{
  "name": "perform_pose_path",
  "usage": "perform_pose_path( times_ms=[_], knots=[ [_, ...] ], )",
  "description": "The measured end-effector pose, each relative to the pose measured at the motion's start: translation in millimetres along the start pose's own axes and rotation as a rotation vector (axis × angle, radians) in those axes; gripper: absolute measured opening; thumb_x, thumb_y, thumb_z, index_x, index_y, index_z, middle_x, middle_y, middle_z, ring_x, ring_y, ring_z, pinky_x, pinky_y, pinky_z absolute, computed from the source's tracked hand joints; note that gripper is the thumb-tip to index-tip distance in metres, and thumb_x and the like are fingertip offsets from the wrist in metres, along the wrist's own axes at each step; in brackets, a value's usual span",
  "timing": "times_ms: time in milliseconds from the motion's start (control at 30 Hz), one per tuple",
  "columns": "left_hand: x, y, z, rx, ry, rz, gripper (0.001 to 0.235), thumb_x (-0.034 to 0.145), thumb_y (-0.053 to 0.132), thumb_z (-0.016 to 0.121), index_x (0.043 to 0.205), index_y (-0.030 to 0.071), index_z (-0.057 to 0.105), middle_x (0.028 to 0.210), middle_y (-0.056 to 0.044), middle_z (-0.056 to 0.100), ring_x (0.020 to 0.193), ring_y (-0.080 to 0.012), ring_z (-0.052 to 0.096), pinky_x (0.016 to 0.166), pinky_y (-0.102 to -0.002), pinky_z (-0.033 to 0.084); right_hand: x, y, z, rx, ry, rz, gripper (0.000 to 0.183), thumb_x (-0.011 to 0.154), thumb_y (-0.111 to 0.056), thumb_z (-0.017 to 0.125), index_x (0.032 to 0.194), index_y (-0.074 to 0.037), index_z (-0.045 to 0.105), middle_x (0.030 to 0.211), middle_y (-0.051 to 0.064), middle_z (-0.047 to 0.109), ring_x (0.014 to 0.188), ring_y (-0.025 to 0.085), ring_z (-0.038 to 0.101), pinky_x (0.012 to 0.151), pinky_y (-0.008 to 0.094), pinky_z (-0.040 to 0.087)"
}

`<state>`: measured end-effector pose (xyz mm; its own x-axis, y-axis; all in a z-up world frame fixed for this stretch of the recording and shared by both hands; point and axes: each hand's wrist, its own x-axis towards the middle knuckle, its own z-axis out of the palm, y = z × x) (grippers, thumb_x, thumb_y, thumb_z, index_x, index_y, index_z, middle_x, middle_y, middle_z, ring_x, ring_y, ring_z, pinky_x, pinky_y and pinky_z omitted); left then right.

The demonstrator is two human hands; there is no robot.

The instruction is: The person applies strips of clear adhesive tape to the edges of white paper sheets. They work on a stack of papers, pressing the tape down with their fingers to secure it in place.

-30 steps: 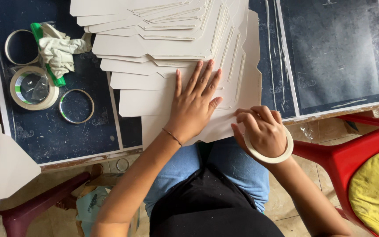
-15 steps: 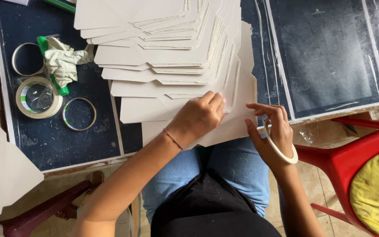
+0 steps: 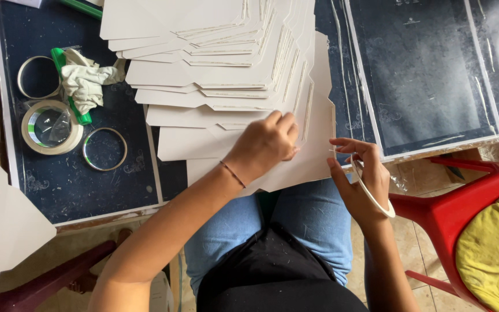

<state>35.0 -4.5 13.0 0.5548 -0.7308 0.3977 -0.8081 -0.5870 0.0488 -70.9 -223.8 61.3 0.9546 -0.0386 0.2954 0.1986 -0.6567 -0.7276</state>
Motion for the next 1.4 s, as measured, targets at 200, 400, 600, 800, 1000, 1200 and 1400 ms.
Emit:
perform_pose_path(
  times_ms=[200, 400, 600, 800, 1000, 1200, 1400],
  knots=[
    [1.2, 6.3, -2.1, 0.009, 0.21, 0.059, 0.021, 0.076, 0.005, 0.077, 0.069, 0.008, 0.058, 0.071, -0.001, 0.048, 0.066, -0.0183, 0.058, 0.049, -0.026, 0.055, 3.8, -14.1, 1.7, 0.053, -0.001, 0.089, 0.028, 0.105, -0.009, 0.079, 0.115, -0.004, 0.053, 0.12, 0.019, 0.081, 0.096, 0.035, 0.08, 0.084, 0.041, 0.059],
    [-1.2, 5.8, -8.1, -0.165, 0.292, -0.041, 0.017, 0.087, 0.01, 0.068, 0.071, 0.009, 0.062, 0.07, -0.001, 0.055, 0.068, -0.0185, 0.063, 0.05, -0.029, 0.054, 13.2, -13.6, 15.2, 0.091, -0.039, 0.185, 0.034, 0.103, -0.009, 0.078, 0.122, -0.006, 0.049, 0.111, 0.017, 0.083, 0.09, 0.03, 0.081, 0.085, 0.037, 0.059],
    [-3.6, 25.0, -15.0, -0.093, 0.406, -0.21, 0.016, 0.1, 0.013, 0.071, 0.086, 0.011, 0.064, 0.083, 0.0, 0.055, 0.075, -0.0175, 0.065, 0.063, -0.027, 0.059, 39.8, -12.8, 35.2, 0.208, -0.214, 0.479, 0.056, 0.106, -0.038, 0.077, 0.133, -0.008, 0.038, 0.106, 0.016, 0.085, 0.084, 0.027, 0.084, 0.087, 0.038, 0.062],
    [-8.3, 44.3, -49.1, -0.258, 0.422, -0.216, 0.01, 0.109, 0.013, 0.067, 0.109, 0.005, 0.074, 0.102, -0.007, 0.066, 0.097, -0.0268, 0.072, 0.079, -0.036, 0.064, 34.2, -14.4, 33.6, 0.476, -0.067, 0.407, 0.056, 0.098, 0.003, 0.078, 0.134, -0.002, 0.035, 0.098, 0.022, 0.075, 0.083, 0.034, 0.08, 0.086, 0.042, 0.066],
    [-26.0, 41.0, -55.6, -0.304, 0.313, -0.246, 0.039, 0.095, 0.027, 0.086, 0.126, 0.007, 0.074, 0.118, -0.009, 0.066, 0.107, -0.028, 0.07, 0.084, -0.04, 0.06, 18.1, 1.6, 25.0, 0.556, -0.045, 0.435, 0.059, 0.096, 0.001, 0.082, 0.129, -0.005, 0.033, 0.089, 0.015, 0.074, 0.073, 0.027, 0.079, 0.08, 0.034, 0.066],
    [-36.9, 38.0, -43.6, -0.546, 0.262, -0.352, 0.023, 0.099, 0.02, 0.08, 0.119, 0.009, 0.077, 0.111, -0.007, 0.069, 0.102, -0.0314, 0.072, 0.085, -0.042, 0.062, 8.1, 21.8, 23.0, 0.598, -0.077, 0.423, 0.064, 0.092, 0.0, 0.086, 0.123, -0.008, 0.031, 0.078, 0.015, 0.071, 0.066, 0.025, 0.077, 0.074, 0.03, 0.063],
    [-32.2, 25.9, -53.9, -0.493, 0.186, -0.325, 0.048, 0.093, 0.046, 0.084, 0.132, 0.019, 0.077, 0.133, -0.004, 0.068, 0.123, -0.0294, 0.067, 0.092, -0.046, 0.058, 1.9, 33.5, 25.3, 0.512, -0.112, 0.378, 0.06, 0.091, -0.002, 0.087, 0.121, -0.006, 0.035, 0.077, 0.015, 0.073, 0.064, 0.023, 0.077, 0.068, 0.026, 0.061]
  ],
)
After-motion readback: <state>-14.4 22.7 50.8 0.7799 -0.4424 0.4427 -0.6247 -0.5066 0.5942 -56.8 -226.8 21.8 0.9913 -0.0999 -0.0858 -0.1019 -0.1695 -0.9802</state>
